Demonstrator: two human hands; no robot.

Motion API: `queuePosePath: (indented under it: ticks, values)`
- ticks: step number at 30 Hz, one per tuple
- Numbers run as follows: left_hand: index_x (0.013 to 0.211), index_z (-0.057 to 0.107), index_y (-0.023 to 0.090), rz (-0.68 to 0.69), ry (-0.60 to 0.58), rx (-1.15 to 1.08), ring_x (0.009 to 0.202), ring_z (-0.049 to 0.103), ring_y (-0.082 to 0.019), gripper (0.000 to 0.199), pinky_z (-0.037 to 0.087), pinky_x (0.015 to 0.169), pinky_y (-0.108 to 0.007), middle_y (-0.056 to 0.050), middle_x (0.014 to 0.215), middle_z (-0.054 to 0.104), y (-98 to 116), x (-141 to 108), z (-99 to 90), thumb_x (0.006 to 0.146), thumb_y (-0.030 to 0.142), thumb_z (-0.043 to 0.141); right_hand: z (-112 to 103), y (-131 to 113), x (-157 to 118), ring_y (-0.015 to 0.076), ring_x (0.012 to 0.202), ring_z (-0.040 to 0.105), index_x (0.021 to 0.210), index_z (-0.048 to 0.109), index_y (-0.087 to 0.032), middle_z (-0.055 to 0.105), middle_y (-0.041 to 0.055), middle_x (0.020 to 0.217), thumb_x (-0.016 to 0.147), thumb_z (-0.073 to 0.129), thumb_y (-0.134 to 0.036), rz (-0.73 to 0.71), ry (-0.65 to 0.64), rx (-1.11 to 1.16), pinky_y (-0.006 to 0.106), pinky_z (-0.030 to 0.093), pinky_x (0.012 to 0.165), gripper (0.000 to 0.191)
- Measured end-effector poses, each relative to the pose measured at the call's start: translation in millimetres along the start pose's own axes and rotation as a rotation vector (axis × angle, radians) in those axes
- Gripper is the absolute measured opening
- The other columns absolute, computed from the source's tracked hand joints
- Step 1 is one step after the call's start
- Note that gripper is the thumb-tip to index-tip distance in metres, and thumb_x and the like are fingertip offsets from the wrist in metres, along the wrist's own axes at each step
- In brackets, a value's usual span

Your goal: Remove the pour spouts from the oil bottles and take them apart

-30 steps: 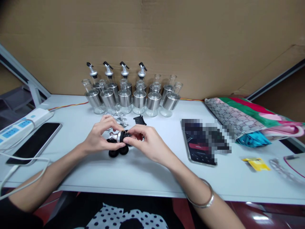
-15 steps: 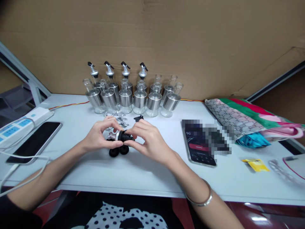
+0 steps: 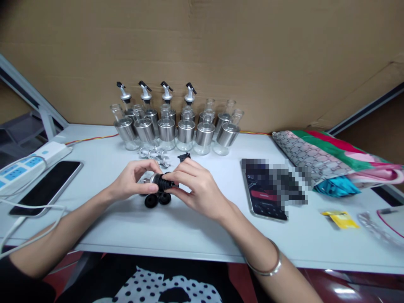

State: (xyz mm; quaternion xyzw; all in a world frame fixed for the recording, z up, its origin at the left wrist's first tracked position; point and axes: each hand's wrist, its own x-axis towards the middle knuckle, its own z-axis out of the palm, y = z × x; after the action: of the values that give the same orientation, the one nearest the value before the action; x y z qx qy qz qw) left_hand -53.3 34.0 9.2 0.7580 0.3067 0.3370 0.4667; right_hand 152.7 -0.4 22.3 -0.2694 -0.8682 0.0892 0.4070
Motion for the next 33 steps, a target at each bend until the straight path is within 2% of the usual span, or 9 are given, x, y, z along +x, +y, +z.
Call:
queuePosePath:
  ticks: [4, 10, 21, 28, 33]
  values:
    - [0.079, 0.059, 0.016, 0.042, 0.022, -0.001, 0.069, 0.050, -0.012, 0.027, 0.040, 0.070, -0.026, 0.001, 0.073, 0.055, -0.4, -0.8, 0.7, 0.070, 0.039, 0.070, 1.2, 0.3, -0.9, 0.0142, 0.072, 0.057, 0.095, 0.061, -0.016, 0.064, 0.0038, 0.078, 0.083, 0.060, -0.019, 0.108, -0.024, 0.110, 0.029, 0.049, 0.067, 0.013]
    - [0.078, 0.057, 0.017, 0.030, 0.050, 0.009, 0.068, 0.050, -0.013, 0.032, 0.042, 0.071, -0.027, 0.001, 0.071, 0.054, 0.2, -0.3, 2.0, 0.066, 0.042, 0.073, 2.4, -1.2, -2.0, 0.0120, 0.069, 0.058, 0.096, 0.060, -0.016, 0.066, 0.0042, 0.083, 0.081, 0.055, -0.017, 0.218, -0.010, 0.215, 0.027, 0.050, 0.065, 0.017]
    - [0.075, 0.059, 0.016, 0.022, 0.029, -0.023, 0.065, 0.049, -0.012, 0.027, 0.039, 0.067, -0.025, 0.002, 0.068, 0.054, 0.8, -0.3, 4.4, 0.067, 0.038, 0.074, 3.6, -2.3, -2.6, 0.0104, 0.064, 0.061, 0.088, 0.064, -0.014, 0.068, 0.0030, 0.075, 0.078, 0.045, -0.009, 0.263, 0.008, 0.210, 0.023, 0.049, 0.060, 0.021]
    - [0.075, 0.060, 0.016, 0.004, 0.052, -0.041, 0.066, 0.050, -0.012, 0.030, 0.040, 0.068, -0.025, 0.002, 0.068, 0.055, -1.9, 1.0, 4.5, 0.065, 0.040, 0.075, 3.9, -1.4, -2.3, 0.0117, 0.067, 0.061, 0.092, 0.062, -0.015, 0.068, 0.0029, 0.077, 0.077, 0.054, -0.016, 0.272, -0.012, 0.224, 0.024, 0.050, 0.065, 0.017]
    - [0.073, 0.060, 0.016, -0.035, 0.053, -0.030, 0.067, 0.051, -0.013, 0.030, 0.041, 0.068, -0.026, 0.001, 0.068, 0.058, -1.3, 1.6, 5.9, 0.065, 0.041, 0.074, 5.3, -2.9, -2.8, 0.0092, 0.060, 0.056, 0.091, 0.062, -0.013, 0.064, 0.0007, 0.069, 0.077, 0.052, -0.013, 0.270, -0.019, 0.186, 0.021, 0.048, 0.059, 0.017]
